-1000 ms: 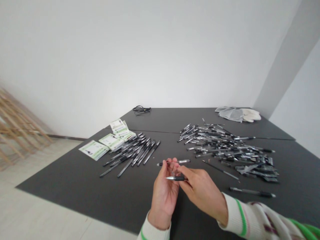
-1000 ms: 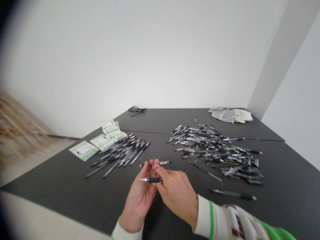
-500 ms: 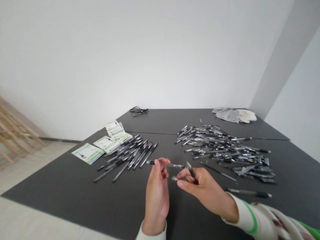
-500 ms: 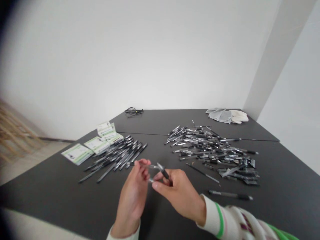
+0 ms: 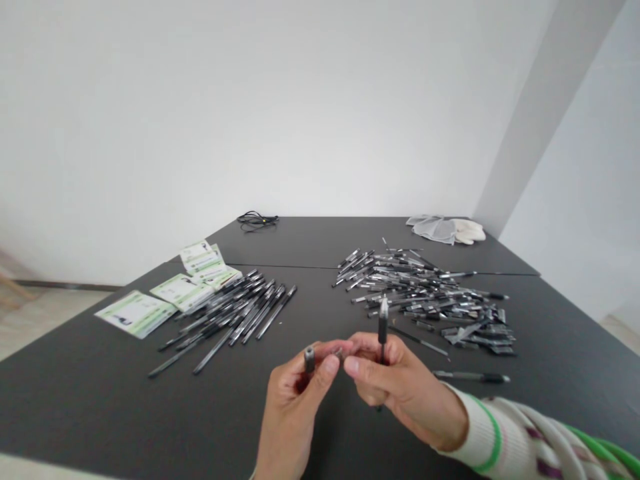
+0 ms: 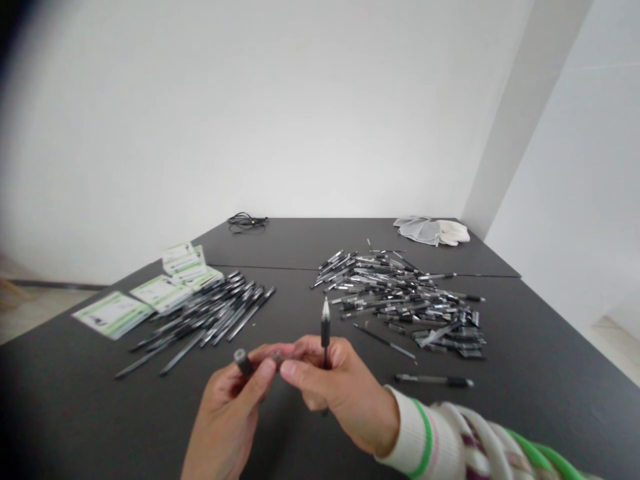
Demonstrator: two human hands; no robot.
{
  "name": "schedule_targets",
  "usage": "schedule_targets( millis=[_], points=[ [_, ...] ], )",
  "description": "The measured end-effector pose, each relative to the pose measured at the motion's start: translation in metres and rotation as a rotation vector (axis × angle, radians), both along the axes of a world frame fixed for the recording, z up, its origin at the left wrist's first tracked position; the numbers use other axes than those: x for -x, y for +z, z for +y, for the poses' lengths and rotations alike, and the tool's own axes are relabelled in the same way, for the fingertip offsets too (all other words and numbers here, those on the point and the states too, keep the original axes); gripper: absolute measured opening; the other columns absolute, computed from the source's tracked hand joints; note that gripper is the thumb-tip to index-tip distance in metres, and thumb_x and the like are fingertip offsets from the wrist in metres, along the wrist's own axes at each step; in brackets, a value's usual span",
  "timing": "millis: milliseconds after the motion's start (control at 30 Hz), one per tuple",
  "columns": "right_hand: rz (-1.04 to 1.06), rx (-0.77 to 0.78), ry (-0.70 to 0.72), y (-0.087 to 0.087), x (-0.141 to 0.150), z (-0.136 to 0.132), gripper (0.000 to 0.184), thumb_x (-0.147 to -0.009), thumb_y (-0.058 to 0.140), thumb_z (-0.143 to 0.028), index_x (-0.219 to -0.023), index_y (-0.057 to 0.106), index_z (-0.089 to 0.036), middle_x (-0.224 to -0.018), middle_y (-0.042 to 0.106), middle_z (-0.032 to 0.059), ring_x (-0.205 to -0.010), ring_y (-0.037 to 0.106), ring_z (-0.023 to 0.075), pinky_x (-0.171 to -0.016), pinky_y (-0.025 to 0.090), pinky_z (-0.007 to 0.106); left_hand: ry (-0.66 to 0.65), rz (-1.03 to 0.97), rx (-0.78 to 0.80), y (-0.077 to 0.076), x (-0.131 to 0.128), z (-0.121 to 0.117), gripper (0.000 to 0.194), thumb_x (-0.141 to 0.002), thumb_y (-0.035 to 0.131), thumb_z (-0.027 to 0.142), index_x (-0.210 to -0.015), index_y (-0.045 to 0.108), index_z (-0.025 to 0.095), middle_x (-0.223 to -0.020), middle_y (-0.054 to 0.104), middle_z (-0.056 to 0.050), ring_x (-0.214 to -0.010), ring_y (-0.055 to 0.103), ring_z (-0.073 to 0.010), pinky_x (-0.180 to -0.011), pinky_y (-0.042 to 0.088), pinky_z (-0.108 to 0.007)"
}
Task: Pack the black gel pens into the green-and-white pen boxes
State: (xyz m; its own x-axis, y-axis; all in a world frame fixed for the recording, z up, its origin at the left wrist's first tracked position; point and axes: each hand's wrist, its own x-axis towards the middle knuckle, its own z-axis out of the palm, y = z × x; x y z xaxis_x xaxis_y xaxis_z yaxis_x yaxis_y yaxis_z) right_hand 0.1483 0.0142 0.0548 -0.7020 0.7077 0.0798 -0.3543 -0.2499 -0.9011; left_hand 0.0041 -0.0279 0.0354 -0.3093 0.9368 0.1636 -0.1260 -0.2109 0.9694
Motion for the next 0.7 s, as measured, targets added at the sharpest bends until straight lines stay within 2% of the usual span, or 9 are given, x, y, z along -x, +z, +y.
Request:
schedule_targets(
  millis=[100, 200, 267, 367, 500, 700],
  points=[
    [-0.114, -0.155, 0.048, 0.006, -0.007, 0.001, 0.028, -0.09, 0.061, -0.046, -0.09, 0.051, -0.019, -0.062, 0.033, -0.0081, -0.051, 0.025, 0.0077, -0.047, 0.022, 0.023, -0.019, 0.041, -0.042, 0.0, 0.002, 0.0, 0.016, -0.076, 0.072, 0.037, -0.077, 0.072, 0.02, -0.073, 0.067, 0.0, -0.071, 0.061, -0.0141, -0.068, 0.048, -0.019],
    [-0.326, -0.462, 0.04, 0.021, -0.023, 0.003, 0.028, -0.1, 0.039, -0.045, -0.094, 0.05, -0.02, -0.077, 0.043, -0.0021, -0.067, 0.039, 0.0112, -0.061, 0.035, 0.024, 0.003, 0.222, -0.062, 0.006, 0.007, -0.005, 0.016, -0.082, 0.065, 0.037, -0.078, 0.066, 0.021, -0.074, 0.06, 0.002, -0.069, 0.056, -0.0117, -0.063, 0.043, -0.017],
    [-0.472, -0.649, -0.007, 0.033, -0.036, 0.004, 0.031, -0.103, 0.029, -0.041, -0.101, 0.053, -0.022, -0.08, 0.048, -0.0001, -0.072, 0.044, 0.0134, -0.066, 0.037, 0.026, 0.001, 0.382, -0.081, 0.011, 0.012, -0.009, 0.016, -0.086, 0.06, 0.037, -0.08, 0.063, 0.022, -0.081, 0.059, 0.001, -0.073, 0.056, -0.0124, -0.064, 0.042, -0.018],
    [-0.658, -0.851, -0.053, 0.05, -0.053, 0.006, 0.03, -0.104, 0.03, -0.034, -0.106, 0.057, -0.022, -0.079, 0.053, 0.0009, -0.072, 0.049, 0.0147, -0.067, 0.037, 0.027, -0.03, 0.556, -0.074, 0.015, 0.018, -0.014, 0.018, -0.09, 0.053, 0.036, -0.082, 0.06, 0.022, -0.08, 0.061, 0.001, -0.071, 0.056, -0.0131, -0.062, 0.041, -0.02],
    [-0.818, -1.008, -0.043, 0.061, -0.063, 0.005, 0.023, -0.102, 0.037, -0.026, -0.099, 0.059, -0.02, -0.085, 0.061, 0.0012, -0.077, 0.056, 0.0135, -0.07, 0.038, 0.025, -0.078, 0.659, -0.051, 0.015, 0.025, -0.018, 0.015, -0.092, 0.052, 0.032, -0.082, 0.059, 0.024, -0.064, 0.061, 0.006, -0.059, 0.056, -0.0105, -0.058, 0.041, -0.019],
    [-0.948, -1.148, -0.087, 0.059, -0.067, 0.0, 0.019, -0.099, 0.045, -0.024, -0.111, 0.06, -0.026, -0.093, 0.065, -0.0008, -0.083, 0.06, 0.0145, -0.072, 0.037, 0.026, -0.137, 0.818, -0.161, 0.016, 0.032, -0.018, 0.003, -0.087, 0.062, 0.028, -0.085, 0.065, 0.028, -0.074, 0.067, 0.008, -0.063, 0.062, -0.0082, -0.059, 0.042, -0.016]
  ],
)
